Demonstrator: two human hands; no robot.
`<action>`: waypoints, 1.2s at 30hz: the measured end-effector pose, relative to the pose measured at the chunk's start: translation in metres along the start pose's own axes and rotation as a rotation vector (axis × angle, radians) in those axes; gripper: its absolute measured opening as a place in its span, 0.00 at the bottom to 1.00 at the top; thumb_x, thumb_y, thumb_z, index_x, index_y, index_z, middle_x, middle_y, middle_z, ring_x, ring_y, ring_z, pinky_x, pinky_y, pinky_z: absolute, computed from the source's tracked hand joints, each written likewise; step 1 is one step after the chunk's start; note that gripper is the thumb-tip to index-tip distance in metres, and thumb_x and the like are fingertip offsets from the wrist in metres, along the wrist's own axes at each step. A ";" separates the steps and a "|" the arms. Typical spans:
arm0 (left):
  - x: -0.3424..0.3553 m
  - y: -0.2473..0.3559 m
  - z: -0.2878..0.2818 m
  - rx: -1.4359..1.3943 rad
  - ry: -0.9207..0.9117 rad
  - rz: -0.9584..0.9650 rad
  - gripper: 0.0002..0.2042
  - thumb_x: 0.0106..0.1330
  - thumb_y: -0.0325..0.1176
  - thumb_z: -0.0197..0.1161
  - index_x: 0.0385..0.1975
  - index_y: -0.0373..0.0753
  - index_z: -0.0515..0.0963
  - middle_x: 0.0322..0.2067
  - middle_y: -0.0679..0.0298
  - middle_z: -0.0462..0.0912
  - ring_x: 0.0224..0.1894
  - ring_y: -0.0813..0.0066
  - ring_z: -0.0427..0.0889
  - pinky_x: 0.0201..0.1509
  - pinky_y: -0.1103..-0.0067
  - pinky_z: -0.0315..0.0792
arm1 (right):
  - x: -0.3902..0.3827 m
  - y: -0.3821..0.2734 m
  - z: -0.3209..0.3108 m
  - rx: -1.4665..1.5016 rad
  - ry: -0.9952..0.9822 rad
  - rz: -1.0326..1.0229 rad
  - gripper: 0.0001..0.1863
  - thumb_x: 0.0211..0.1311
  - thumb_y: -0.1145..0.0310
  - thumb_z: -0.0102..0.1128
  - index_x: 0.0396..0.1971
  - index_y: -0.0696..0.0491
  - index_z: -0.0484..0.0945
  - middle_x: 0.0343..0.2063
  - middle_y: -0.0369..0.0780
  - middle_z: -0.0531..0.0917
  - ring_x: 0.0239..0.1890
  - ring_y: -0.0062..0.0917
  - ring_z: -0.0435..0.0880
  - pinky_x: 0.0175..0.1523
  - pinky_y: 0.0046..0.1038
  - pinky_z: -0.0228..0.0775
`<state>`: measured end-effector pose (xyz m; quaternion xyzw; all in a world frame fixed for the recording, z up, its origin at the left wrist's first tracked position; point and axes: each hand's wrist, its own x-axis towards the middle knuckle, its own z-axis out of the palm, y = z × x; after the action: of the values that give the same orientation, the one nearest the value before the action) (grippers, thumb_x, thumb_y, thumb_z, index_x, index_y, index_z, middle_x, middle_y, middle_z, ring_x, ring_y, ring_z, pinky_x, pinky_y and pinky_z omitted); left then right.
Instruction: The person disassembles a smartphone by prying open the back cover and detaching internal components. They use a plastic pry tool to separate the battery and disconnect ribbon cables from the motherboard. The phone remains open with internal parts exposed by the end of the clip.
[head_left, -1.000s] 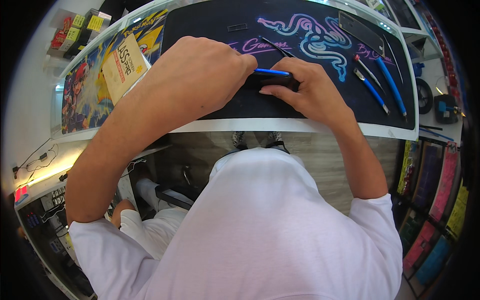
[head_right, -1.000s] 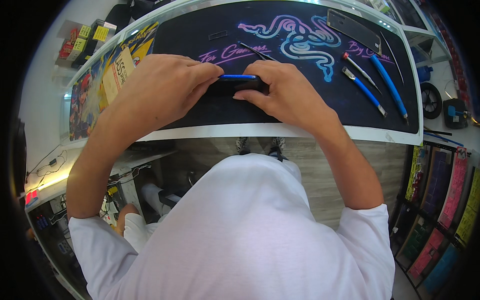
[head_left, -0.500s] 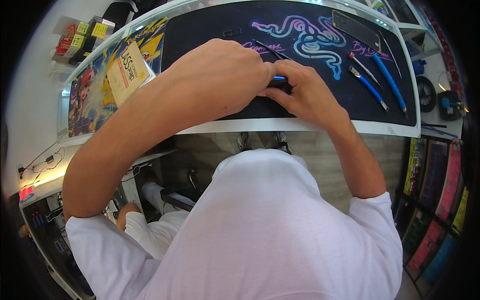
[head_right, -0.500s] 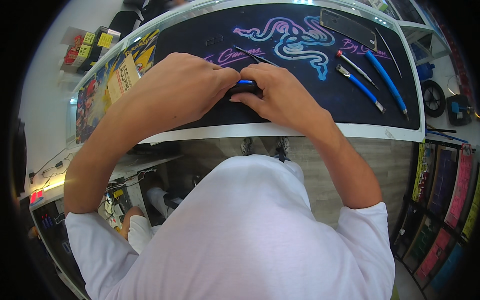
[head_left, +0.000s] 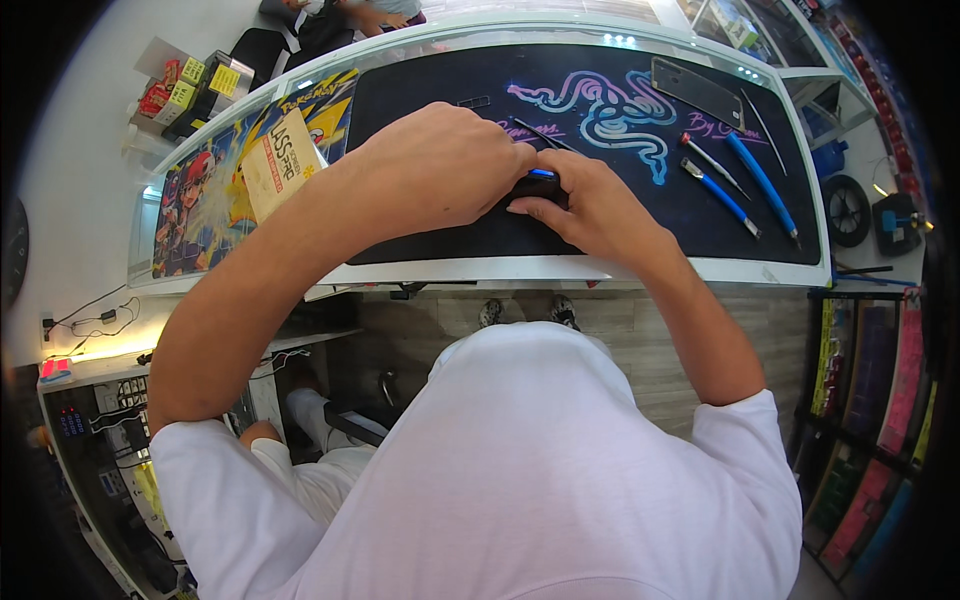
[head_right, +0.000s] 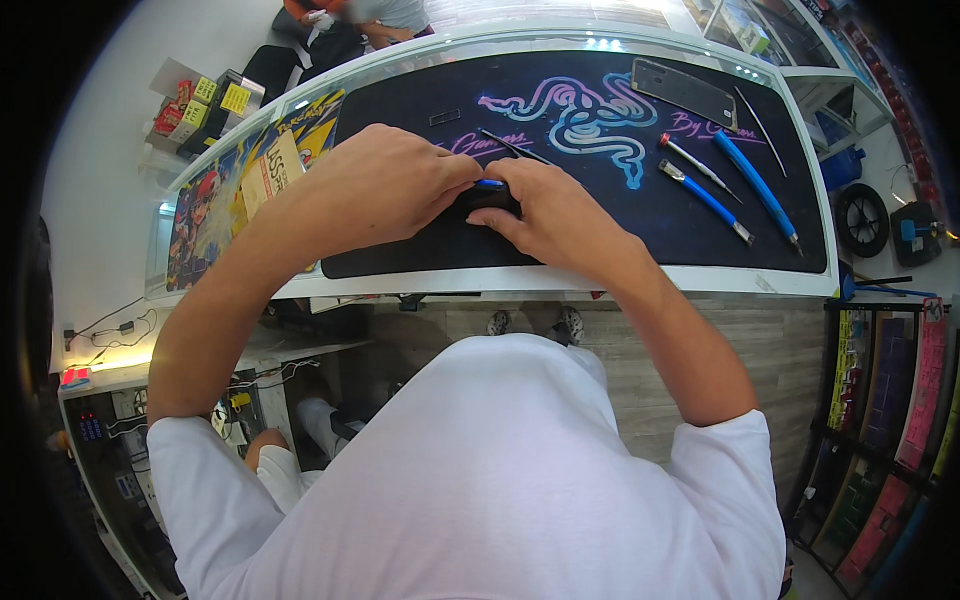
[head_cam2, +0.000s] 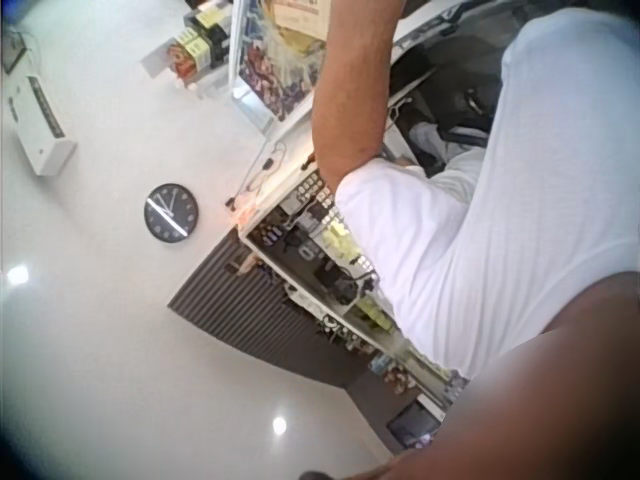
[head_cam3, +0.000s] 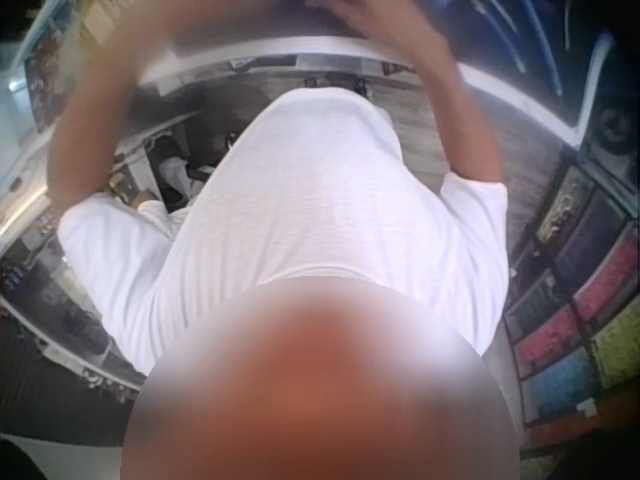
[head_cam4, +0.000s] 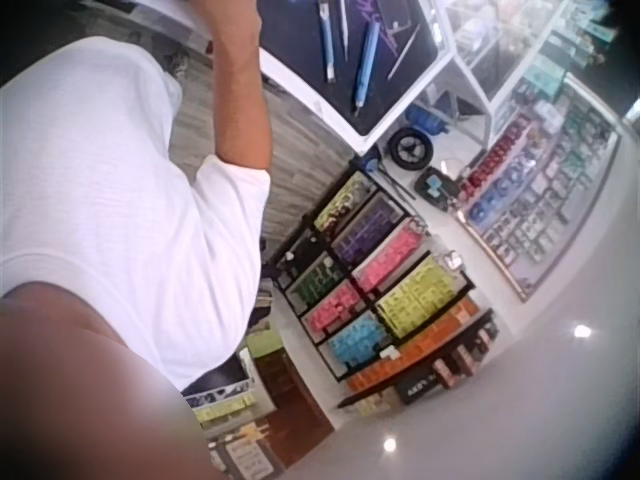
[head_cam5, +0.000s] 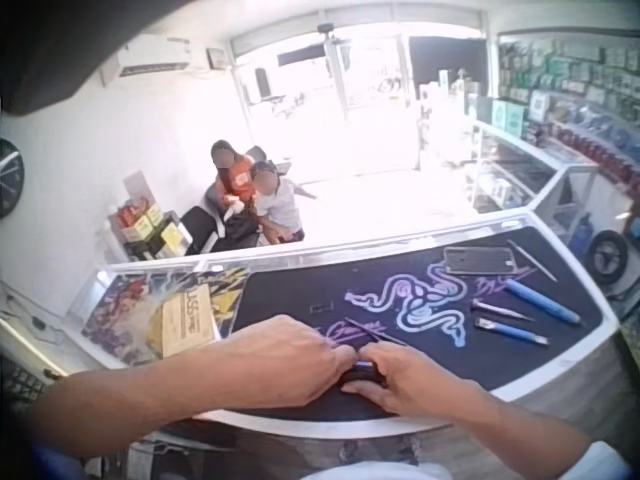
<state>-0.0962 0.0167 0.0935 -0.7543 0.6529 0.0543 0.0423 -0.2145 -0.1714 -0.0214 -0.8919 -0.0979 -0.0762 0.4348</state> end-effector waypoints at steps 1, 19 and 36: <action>0.002 0.001 0.000 0.009 -0.011 0.026 0.08 0.78 0.36 0.64 0.42 0.38 0.84 0.26 0.54 0.86 0.33 0.51 0.89 0.40 0.60 0.80 | 0.000 0.000 0.000 0.009 -0.003 -0.013 0.20 0.71 0.62 0.75 0.55 0.57 0.83 0.45 0.49 0.87 0.50 0.48 0.85 0.58 0.43 0.76; -0.025 0.013 0.002 -0.378 0.563 -0.241 0.09 0.78 0.26 0.65 0.54 0.37 0.86 0.35 0.56 0.91 0.36 0.63 0.91 0.42 0.74 0.80 | 0.005 -0.021 -0.030 0.332 0.359 -0.161 0.16 0.71 0.63 0.77 0.50 0.55 0.85 0.36 0.40 0.88 0.35 0.28 0.84 0.44 0.29 0.75; -0.064 -0.007 0.072 -0.846 1.004 -0.212 0.10 0.83 0.30 0.63 0.56 0.37 0.88 0.37 0.62 0.89 0.31 0.81 0.81 0.35 0.81 0.74 | 0.058 -0.066 -0.037 -0.055 -0.054 -0.226 0.15 0.73 0.65 0.74 0.52 0.56 0.81 0.36 0.41 0.88 0.33 0.32 0.87 0.42 0.30 0.76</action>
<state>-0.1002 0.0905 0.0308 -0.6996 0.4380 -0.0565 -0.5618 -0.1761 -0.1548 0.0643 -0.8885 -0.2076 -0.1032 0.3961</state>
